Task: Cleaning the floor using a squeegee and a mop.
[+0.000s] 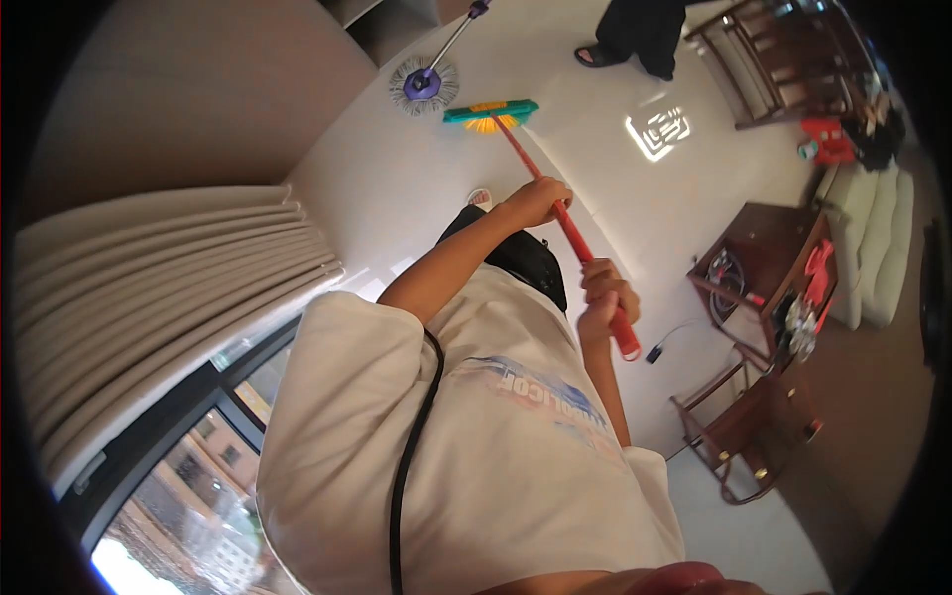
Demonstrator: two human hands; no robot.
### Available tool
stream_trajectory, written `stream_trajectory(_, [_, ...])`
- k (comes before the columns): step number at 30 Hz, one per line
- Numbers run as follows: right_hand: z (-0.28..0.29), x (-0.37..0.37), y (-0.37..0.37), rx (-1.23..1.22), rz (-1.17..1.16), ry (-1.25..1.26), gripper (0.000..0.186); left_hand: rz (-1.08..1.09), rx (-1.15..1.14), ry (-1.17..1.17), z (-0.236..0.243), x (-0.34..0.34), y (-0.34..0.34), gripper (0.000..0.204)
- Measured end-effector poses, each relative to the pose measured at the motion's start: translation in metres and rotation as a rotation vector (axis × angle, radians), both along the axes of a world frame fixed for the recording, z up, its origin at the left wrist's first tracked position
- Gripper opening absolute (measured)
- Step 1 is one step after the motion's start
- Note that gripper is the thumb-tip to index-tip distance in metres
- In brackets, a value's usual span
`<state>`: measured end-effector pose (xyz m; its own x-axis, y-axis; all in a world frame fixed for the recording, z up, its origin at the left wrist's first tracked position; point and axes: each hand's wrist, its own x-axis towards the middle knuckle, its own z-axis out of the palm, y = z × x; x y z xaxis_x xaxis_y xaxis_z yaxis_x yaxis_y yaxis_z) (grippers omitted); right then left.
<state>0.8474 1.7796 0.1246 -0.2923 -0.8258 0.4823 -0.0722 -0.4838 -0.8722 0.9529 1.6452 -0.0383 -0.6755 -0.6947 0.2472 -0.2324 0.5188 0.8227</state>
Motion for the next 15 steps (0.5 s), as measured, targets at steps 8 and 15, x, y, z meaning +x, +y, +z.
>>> stream_trajectory(8, [0.16,-0.005,-0.141,-0.239,0.339,-0.196,0.03,0.23,0.175,0.071,0.164,0.003,-0.058,0.008])
stream_trajectory(15, [0.13,0.083,-0.213,-0.035,0.533,-0.256,0.026,0.511,0.213,0.109,0.111,0.077,-0.084,0.008])
